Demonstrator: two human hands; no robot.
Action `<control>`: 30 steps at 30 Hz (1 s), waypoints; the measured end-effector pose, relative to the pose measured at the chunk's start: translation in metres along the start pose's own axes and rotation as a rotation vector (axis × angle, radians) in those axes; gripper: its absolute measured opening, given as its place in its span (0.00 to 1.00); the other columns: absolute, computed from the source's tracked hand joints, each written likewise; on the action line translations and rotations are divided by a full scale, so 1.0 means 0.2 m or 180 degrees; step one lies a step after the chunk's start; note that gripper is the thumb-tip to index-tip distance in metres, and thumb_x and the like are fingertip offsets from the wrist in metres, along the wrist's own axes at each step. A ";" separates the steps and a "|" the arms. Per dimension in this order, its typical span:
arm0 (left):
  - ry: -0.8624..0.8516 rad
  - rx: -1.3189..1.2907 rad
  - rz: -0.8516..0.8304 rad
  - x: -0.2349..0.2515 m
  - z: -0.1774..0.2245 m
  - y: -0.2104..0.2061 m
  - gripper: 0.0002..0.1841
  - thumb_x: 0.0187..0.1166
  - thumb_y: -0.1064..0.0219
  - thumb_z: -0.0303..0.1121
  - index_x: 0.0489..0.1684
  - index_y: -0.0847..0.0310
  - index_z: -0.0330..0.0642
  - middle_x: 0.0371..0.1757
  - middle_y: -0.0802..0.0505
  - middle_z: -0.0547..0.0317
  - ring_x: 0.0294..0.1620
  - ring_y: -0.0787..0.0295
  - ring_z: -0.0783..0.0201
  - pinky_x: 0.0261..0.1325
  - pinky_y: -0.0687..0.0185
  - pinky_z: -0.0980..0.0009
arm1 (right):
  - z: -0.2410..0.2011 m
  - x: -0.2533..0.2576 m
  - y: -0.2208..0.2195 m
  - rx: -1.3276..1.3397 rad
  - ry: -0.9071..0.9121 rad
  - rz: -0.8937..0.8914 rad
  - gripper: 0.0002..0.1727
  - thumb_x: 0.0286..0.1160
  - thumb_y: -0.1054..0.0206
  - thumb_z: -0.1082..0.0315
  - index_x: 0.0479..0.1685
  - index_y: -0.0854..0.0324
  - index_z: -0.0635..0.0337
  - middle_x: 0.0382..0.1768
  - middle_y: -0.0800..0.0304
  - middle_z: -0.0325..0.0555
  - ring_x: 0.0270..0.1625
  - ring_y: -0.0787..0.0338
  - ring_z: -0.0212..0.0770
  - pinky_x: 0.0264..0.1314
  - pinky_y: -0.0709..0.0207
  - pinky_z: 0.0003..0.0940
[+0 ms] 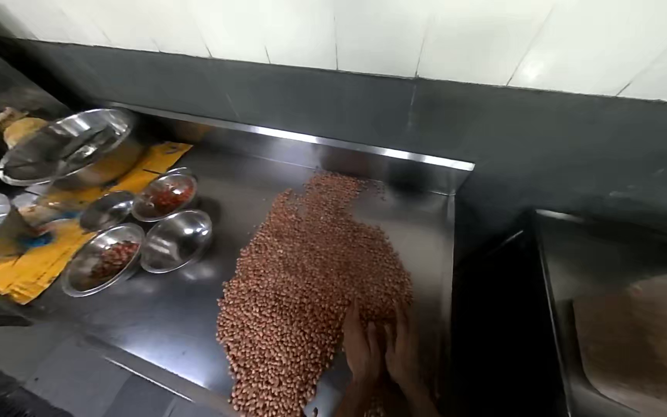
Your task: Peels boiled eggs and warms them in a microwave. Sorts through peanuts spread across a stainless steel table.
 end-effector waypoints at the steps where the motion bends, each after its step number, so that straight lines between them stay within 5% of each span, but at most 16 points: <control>1: 0.0093 -0.0221 -0.0012 0.02 0.00 -0.01 0.33 0.87 0.56 0.45 0.84 0.34 0.29 0.83 0.25 0.35 0.86 0.32 0.39 0.88 0.40 0.44 | -0.02 0.01 -0.04 0.0255 0.0068 0.0056 0.31 0.83 0.44 0.62 0.83 0.32 0.70 0.85 0.35 0.69 0.86 0.32 0.66 0.88 0.37 0.58; 5: 0.0393 -0.1239 0.0041 0.09 -0.01 0.00 0.26 0.86 0.53 0.36 0.76 0.25 0.29 0.77 0.18 0.37 0.80 0.23 0.49 0.85 0.33 0.54 | -0.08 0.03 -0.12 0.1267 0.0010 0.0449 0.27 0.86 0.49 0.62 0.76 0.25 0.72 0.78 0.24 0.67 0.83 0.26 0.59 0.87 0.35 0.50; 10: 0.1298 -0.2404 0.0118 0.15 0.03 0.06 0.22 0.87 0.53 0.29 0.67 0.20 0.23 0.72 0.14 0.39 0.71 0.17 0.60 0.77 0.26 0.65 | -0.19 0.06 -0.13 0.2951 -0.1106 0.0552 0.27 0.87 0.57 0.66 0.70 0.22 0.77 0.73 0.19 0.63 0.77 0.20 0.41 0.82 0.31 0.33; 13: 0.1647 -0.2702 0.0183 0.17 0.06 0.14 0.23 0.89 0.57 0.32 0.67 0.19 0.27 0.65 0.11 0.45 0.63 0.14 0.66 0.68 0.20 0.69 | -0.22 0.05 -0.15 0.3781 -0.1705 0.0538 0.29 0.95 0.65 0.58 0.70 0.22 0.67 0.62 0.11 0.49 0.62 0.12 0.33 0.66 0.17 0.33; 17: 0.1467 -0.3088 0.0051 0.19 0.13 0.21 0.24 0.88 0.58 0.34 0.61 0.15 0.29 0.58 0.06 0.48 0.56 0.08 0.62 0.61 0.12 0.65 | -0.35 0.06 -0.09 0.4484 -0.2256 0.0675 0.24 0.95 0.58 0.54 0.64 0.21 0.59 0.46 0.06 0.44 0.46 0.05 0.34 0.47 0.08 0.36; 24: 0.1260 -0.3216 0.0121 0.18 0.21 0.24 0.24 0.86 0.57 0.33 0.56 0.14 0.28 0.56 0.05 0.47 0.56 0.08 0.61 0.62 0.13 0.64 | -0.44 0.05 0.02 0.4809 -0.2000 0.0640 0.26 0.95 0.63 0.58 0.57 0.16 0.59 0.43 0.04 0.43 0.45 0.04 0.33 0.47 0.08 0.33; 30: 0.0817 -0.3323 -0.0009 0.17 0.50 0.30 0.25 0.84 0.58 0.35 0.53 0.13 0.28 0.52 0.04 0.49 0.53 0.06 0.61 0.60 0.10 0.63 | -0.53 0.07 0.28 0.5206 -0.1893 0.0733 0.27 0.93 0.63 0.57 0.52 0.16 0.59 0.38 0.05 0.44 0.39 0.04 0.35 0.40 0.08 0.34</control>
Point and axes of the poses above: each hand's wrist, its own x-axis towards the middle knuckle, its own y-axis out of the back of the hand, z = x × y, the point moved 4 cm from there along x, towards the middle knuckle
